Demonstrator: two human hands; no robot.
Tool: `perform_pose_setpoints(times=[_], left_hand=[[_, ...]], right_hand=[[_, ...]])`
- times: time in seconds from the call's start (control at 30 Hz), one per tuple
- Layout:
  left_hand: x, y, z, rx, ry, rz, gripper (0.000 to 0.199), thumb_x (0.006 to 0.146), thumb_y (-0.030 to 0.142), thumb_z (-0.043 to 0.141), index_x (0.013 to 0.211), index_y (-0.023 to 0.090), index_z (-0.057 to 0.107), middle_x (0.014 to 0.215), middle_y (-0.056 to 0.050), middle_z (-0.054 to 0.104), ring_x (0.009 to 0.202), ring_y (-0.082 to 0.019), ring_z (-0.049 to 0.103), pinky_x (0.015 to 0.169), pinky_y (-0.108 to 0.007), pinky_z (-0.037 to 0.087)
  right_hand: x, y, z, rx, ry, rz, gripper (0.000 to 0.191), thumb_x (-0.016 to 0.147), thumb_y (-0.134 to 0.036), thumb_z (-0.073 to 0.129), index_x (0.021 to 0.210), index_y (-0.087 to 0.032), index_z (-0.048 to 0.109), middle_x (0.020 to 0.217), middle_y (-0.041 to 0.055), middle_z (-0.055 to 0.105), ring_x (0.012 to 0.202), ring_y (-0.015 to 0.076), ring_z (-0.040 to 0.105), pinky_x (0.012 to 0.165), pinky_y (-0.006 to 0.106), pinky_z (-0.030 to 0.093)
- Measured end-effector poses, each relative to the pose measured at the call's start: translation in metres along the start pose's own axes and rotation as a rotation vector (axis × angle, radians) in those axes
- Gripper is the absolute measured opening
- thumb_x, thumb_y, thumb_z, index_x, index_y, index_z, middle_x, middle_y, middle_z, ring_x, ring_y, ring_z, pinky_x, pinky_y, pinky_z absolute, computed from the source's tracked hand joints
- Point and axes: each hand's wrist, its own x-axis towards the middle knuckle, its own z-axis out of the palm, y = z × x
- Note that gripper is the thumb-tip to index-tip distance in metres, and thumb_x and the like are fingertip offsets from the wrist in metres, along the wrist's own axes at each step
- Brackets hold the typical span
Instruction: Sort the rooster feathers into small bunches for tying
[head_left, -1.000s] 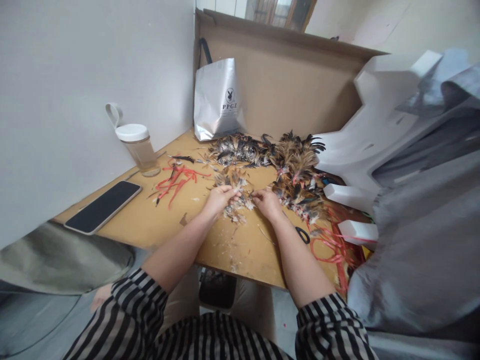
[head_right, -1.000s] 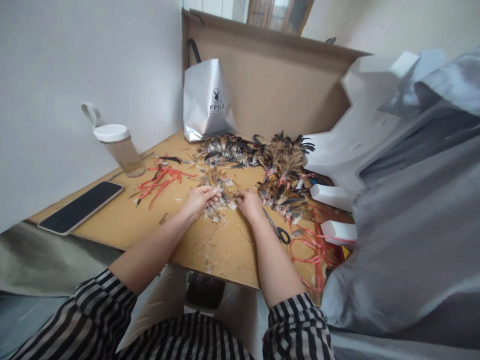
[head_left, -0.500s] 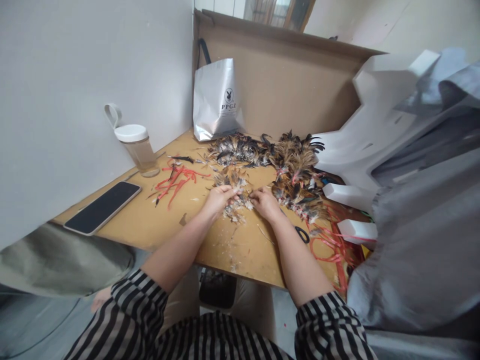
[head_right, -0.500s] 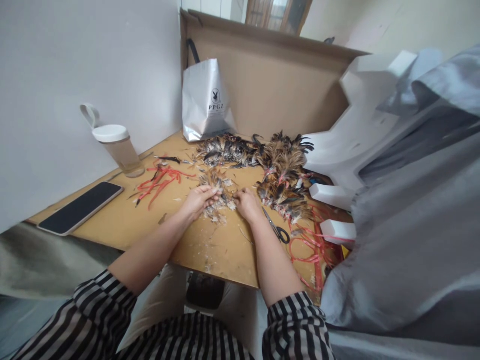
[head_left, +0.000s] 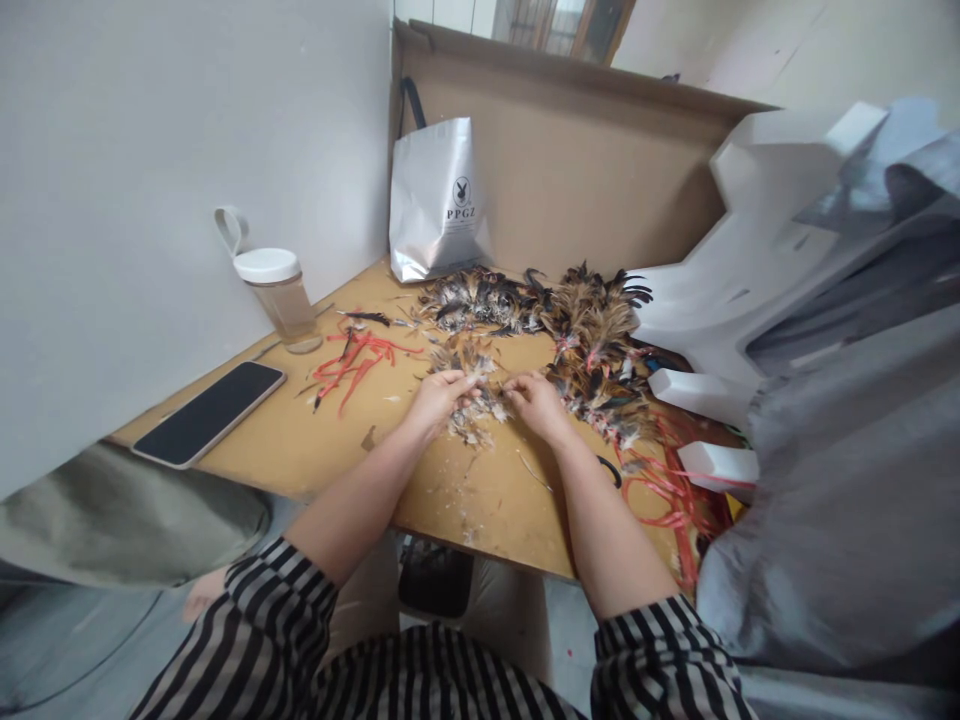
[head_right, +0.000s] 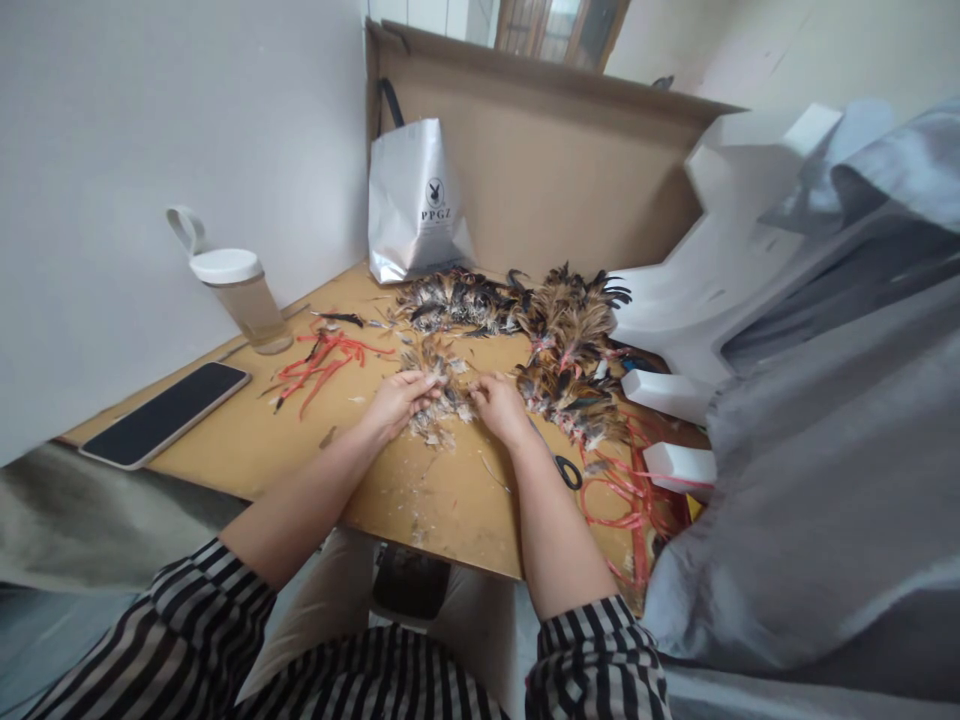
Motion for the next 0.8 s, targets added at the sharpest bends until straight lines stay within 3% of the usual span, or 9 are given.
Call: perform_pose_setpoints(times=[0.17,0.4,0.67,0.8], left_hand=[[0.000,0.000,0.000,0.006,0.011,-0.005,0.023,0.058,0.026,0.073,0.072,0.009,0.066,0.073,-0.008,0.066,0.057,-0.008,0.055,0.049,-0.016,0.038],[-0.001,0.001,0.000,-0.003,0.003,-0.003,0.023,0.059,0.026,0.073,0.073,0.008,0.066,0.068,-0.007,0.065,0.057,-0.008,0.055,0.050,-0.016,0.038],[0.000,0.000,0.000,-0.008,0.018,-0.012,0.022,0.058,0.025,0.073,0.071,0.009,0.065,0.069,-0.007,0.065,0.057,-0.008,0.056,0.049,-0.016,0.038],[-0.001,0.000,0.001,-0.003,0.020,-0.017,0.023,0.058,0.025,0.073,0.072,0.009,0.065,0.069,-0.007,0.065,0.057,-0.008,0.056,0.049,-0.016,0.038]], right_hand=[[-0.002,0.009,0.004,-0.170,-0.122,0.056,0.015,0.076,-0.021,0.051,0.082,-0.019,0.065,0.091,0.0076,0.058,0.090,0.0182,0.049,0.082,0.029,0.034],[0.001,-0.004,-0.006,-0.105,-0.048,0.000,0.017,0.081,-0.022,0.045,0.082,-0.016,0.060,0.084,0.0072,0.058,0.085,0.0177,0.049,0.078,0.027,0.035],[-0.003,-0.005,-0.008,-0.274,-0.158,0.098,0.014,0.076,-0.019,0.050,0.075,-0.019,0.064,0.088,0.0090,0.060,0.090,0.0207,0.048,0.077,0.029,0.033],[-0.001,-0.002,-0.011,-0.182,-0.125,0.050,0.016,0.077,-0.019,0.047,0.070,-0.016,0.061,0.080,0.0078,0.059,0.083,0.0174,0.050,0.075,0.026,0.034]])
